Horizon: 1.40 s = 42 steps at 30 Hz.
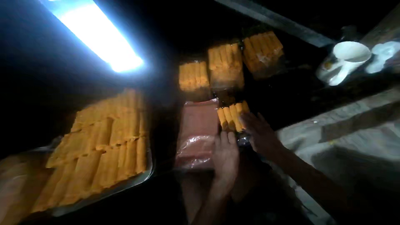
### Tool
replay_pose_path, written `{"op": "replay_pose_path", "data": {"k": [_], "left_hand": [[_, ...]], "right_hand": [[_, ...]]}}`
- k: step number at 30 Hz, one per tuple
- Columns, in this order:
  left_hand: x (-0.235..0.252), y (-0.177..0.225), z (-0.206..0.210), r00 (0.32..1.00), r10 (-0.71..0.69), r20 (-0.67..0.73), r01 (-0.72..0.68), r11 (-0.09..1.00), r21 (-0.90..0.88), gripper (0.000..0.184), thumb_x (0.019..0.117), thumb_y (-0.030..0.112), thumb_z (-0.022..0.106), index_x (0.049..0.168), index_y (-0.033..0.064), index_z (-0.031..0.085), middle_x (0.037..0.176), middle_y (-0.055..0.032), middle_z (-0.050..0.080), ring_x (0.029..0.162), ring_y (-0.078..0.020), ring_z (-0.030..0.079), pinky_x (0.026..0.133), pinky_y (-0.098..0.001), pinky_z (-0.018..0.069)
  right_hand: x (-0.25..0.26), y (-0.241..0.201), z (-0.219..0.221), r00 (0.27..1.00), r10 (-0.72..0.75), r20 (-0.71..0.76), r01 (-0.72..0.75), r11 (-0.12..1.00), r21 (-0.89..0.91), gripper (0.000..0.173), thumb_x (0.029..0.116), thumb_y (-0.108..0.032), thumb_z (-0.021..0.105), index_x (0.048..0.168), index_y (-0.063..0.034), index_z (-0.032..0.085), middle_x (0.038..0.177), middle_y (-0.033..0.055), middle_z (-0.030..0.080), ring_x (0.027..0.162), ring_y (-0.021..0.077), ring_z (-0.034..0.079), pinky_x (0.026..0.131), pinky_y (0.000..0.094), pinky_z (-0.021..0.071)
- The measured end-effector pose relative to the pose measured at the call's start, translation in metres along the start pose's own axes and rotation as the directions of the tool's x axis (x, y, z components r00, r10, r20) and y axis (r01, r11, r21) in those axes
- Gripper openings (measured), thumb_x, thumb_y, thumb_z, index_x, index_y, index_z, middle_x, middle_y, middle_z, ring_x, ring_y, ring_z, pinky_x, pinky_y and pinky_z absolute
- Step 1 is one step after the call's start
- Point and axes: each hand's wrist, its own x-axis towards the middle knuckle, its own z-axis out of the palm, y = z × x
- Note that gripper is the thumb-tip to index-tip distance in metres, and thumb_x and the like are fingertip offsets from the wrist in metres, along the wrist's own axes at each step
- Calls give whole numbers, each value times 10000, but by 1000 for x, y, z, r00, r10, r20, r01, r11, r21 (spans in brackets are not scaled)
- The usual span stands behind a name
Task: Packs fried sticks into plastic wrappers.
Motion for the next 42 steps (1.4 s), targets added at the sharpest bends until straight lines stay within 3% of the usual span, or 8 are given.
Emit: {"op": "replay_pose_path", "data": {"k": [6, 12, 16, 20, 27, 34, 38, 42], "left_hand": [[-8, -8, -23, 988, -65, 138, 80, 991, -104, 343, 934, 2, 632, 1276, -18, 642, 1256, -267, 640, 956, -393, 721, 764, -478, 611], [24, -23, -78, 996, 60, 60, -33, 927, -373, 171, 958, 65, 625, 1099, -7, 691, 1092, -177, 684, 842, -253, 703, 749, -406, 599], [65, -35, -123, 993, 114, -22, -115, 946, -302, 154, 951, 32, 645, 1100, 43, 682, 1071, -124, 687, 899, -261, 675, 809, -476, 564], [121, -52, -154, 999, 48, -24, -51, 978, -204, 170, 973, 9, 604, 1125, 3, 679, 1078, -204, 683, 952, -359, 678, 838, -562, 540], [194, -84, -153, 984, -29, -176, 40, 998, 56, 248, 977, -27, 557, 1207, -63, 641, 1253, -312, 604, 1141, -498, 615, 946, -626, 496], [192, -114, -55, 935, -317, 159, 317, 948, 26, 284, 964, 16, 623, 1237, -56, 649, 1379, -271, 566, 1228, -461, 590, 990, -598, 507], [166, -111, -45, 967, -247, 67, 250, 967, -53, 453, 918, 40, 703, 1358, -10, 606, 1412, -256, 540, 1285, -452, 534, 1013, -563, 502], [106, -103, -39, 992, -123, -40, 119, 989, -91, 356, 932, 60, 662, 1280, -17, 645, 1327, -260, 604, 1234, -453, 575, 975, -578, 509]], "right_hand": [[4, -1, -17, 994, 34, 103, -30, 999, -41, 489, 947, 2, 601, 1431, -67, 596, 1509, 157, 540, 1435, 351, 470, 1177, 542, 381], [23, -24, -86, 998, 39, -38, -40, 999, -2, 275, 931, -84, 683, 1200, -41, 721, 1162, 165, 715, 916, 336, 730, 746, 524, 606], [65, -41, -113, 998, -55, -40, 61, 981, 183, 192, 952, -27, 634, 1119, -41, 728, 991, 112, 737, 776, 196, 714, 711, 392, 619], [135, -58, -121, 986, 55, 158, -120, 891, 438, 170, 1020, -73, 583, 1129, -14, 699, 964, 94, 716, 710, 111, 703, 679, 295, 621], [225, -66, -86, 998, -6, -67, 35, 899, 437, 200, 1000, -61, 599, 1159, -3, 706, 1086, 129, 717, 950, 172, 697, 876, 341, 571], [229, -47, 3, 970, 39, 238, -80, 983, 163, 320, 1004, 2, 534, 1285, -29, 684, 1319, 186, 663, 1240, 348, 627, 1079, 507, 478], [222, -55, -6, 945, 16, 328, -60, 990, 124, 338, 987, -57, 590, 1317, -51, 666, 1374, 171, 623, 1272, 325, 600, 1082, 504, 472], [221, -72, -27, 952, -31, 304, 55, 996, -70, 368, 997, -132, 598, 1356, -59, 636, 1391, 170, 613, 1283, 364, 582, 1080, 573, 437]]}}
